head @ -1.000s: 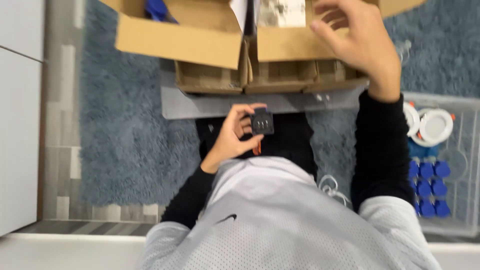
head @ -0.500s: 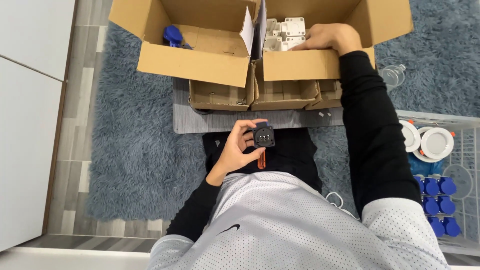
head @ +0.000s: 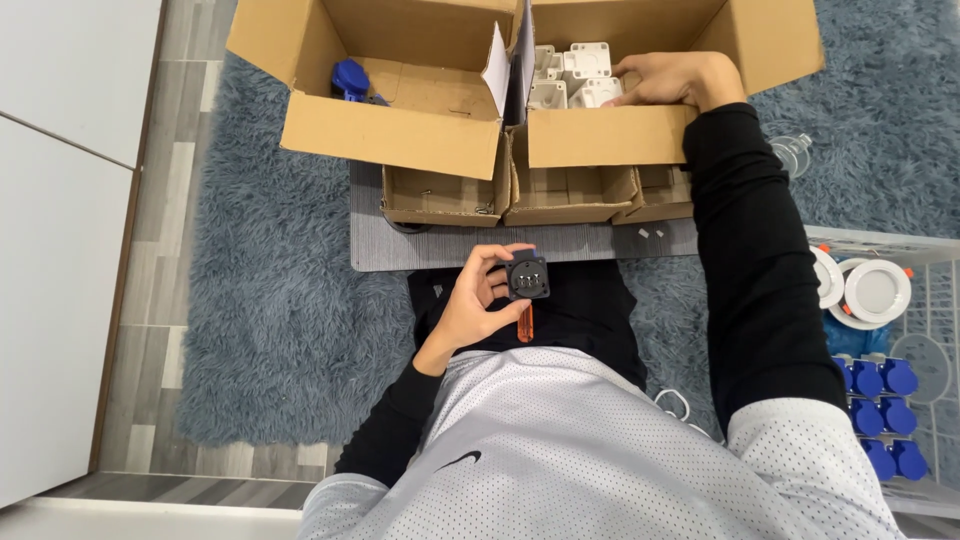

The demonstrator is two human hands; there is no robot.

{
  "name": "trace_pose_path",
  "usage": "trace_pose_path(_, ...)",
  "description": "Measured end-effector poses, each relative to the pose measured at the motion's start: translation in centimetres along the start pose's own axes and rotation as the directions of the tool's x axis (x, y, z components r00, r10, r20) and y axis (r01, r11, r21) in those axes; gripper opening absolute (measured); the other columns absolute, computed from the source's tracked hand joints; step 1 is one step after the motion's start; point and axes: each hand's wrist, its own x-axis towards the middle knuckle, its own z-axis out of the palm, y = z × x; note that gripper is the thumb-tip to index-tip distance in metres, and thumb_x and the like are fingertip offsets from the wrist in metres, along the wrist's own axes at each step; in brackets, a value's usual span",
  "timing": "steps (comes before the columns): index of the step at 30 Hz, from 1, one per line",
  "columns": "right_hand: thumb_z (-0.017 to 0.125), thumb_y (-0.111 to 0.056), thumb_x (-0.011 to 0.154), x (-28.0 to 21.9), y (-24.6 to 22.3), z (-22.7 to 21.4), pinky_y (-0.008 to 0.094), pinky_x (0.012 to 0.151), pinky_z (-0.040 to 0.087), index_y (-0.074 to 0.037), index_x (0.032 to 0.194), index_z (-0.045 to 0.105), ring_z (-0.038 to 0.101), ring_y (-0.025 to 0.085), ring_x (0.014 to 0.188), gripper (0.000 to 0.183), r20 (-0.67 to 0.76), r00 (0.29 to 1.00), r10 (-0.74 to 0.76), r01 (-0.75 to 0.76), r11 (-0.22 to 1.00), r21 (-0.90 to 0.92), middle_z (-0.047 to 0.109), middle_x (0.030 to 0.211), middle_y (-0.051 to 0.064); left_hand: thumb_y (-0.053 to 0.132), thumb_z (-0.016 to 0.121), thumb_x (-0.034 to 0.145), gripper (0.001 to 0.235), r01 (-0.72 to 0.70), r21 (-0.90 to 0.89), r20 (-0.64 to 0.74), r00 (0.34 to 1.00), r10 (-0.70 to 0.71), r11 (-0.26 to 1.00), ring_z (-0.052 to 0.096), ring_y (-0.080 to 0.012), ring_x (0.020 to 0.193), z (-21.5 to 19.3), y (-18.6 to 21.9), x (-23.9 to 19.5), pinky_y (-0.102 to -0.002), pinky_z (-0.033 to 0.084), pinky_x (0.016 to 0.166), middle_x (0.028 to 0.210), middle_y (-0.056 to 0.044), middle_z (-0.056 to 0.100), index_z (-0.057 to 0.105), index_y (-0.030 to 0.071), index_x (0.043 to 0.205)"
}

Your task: A person sits on a rug and assembles small blue and white hardware components, using a screwdriver to secure parts.

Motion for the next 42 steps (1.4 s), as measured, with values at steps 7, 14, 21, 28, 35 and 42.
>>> trace_pose_path(7, 0.075, -0.020, 0.105, -2.1, 0.3, -1.7, 0.038, 0.080, 0.056, -0.010, 0.165, 0.050, 0.073, 0.034, 0.096, 0.065, 0.061, 0.998, -0.003, -0.009, 0.981, 0.196, 0.075, 0.118, 0.027, -0.011, 0.079, 0.084, 0.069, 0.000, 0.009, -0.005, 1.000, 0.000, 1.000, 0.071, -0.0312, 0.123, 0.0, 0.1, 0.0, -0.038, 0.065, 0.104, 0.160, -0.024, 0.050, 0.042, 0.010, 0.138)
trace_pose_path(14, 0.050, -0.020, 0.109, -1.7, 2.0, -1.7, 0.033, 0.085, 0.052, -0.002, 0.143, 0.063, 0.064, 0.025, 0.098, 0.040, 0.081, 0.997, 0.015, -0.054, 0.863, 0.502, 0.066, 0.122, 0.017, -0.012, 0.080, 0.084, 0.065, 0.034, -0.028, 0.011, 0.999, -0.034, 0.999, 0.069, -0.0387, 0.127, -0.1, -0.4, 0.0, -0.047, 0.070, 0.102, 0.158, -0.025, 0.045, 0.042, 0.010, 0.133)
trace_pose_path(21, 0.081, -0.043, 0.100, -1.5, 1.8, -1.2, 0.034, 0.069, 0.047, -0.001, 0.148, 0.063, 0.064, 0.025, 0.080, 0.066, -0.026, 1.000, -0.004, 0.009, 0.979, 0.201, 0.068, 0.099, 0.018, -0.015, 0.076, 0.088, 0.064, -0.003, -0.105, -0.014, 1.000, 0.001, 0.995, 0.062, -0.0366, 0.134, -0.1, -0.3, -0.2, -0.044, 0.068, 0.105, 0.157, -0.024, 0.041, 0.040, 0.010, 0.134)
trace_pose_path(28, 0.081, -0.028, 0.107, -8.5, 1.2, -3.4, 0.041, 0.065, 0.063, 0.008, 0.152, 0.054, 0.077, 0.035, 0.080, 0.064, -0.253, 0.952, -0.172, 0.196, 0.978, 0.071, 0.072, 0.111, 0.031, 0.002, 0.068, 0.104, 0.035, 0.031, -0.159, 0.022, 0.999, -0.028, 0.987, 0.067, -0.0312, 0.130, -0.4, 1.5, -0.4, -0.043, 0.057, 0.114, 0.160, -0.028, 0.052, 0.048, 0.016, 0.130)
trace_pose_path(35, 0.066, -0.016, 0.102, -21.3, 1.8, 6.4, 0.037, 0.096, 0.054, 0.000, 0.157, 0.047, 0.062, 0.028, 0.117, 0.061, -0.603, 0.712, -0.361, 0.685, 0.546, 0.482, 0.056, 0.140, 0.018, -0.009, 0.084, 0.087, 0.077, -0.076, -0.077, -0.005, 0.997, 0.076, 0.994, 0.067, -0.0339, 0.134, 0.1, 3.0, -0.2, -0.049, 0.061, 0.116, 0.149, -0.021, 0.059, 0.040, 0.016, 0.145)
trace_pose_path(42, 0.081, -0.030, 0.091, -23.0, 0.2, 24.1, 0.048, 0.078, 0.069, 0.003, 0.152, 0.053, 0.073, 0.028, 0.100, 0.075, -0.379, 0.900, -0.215, 0.419, 0.190, 0.888, 0.065, 0.131, 0.020, 0.002, 0.101, 0.075, 0.063, -0.243, 0.236, -0.040, 0.965, 0.259, 0.941, 0.072, -0.0364, 0.126, 2.4, 3.8, 0.5, -0.044, 0.063, 0.101, 0.134, -0.025, 0.071, 0.067, -0.003, 0.128)
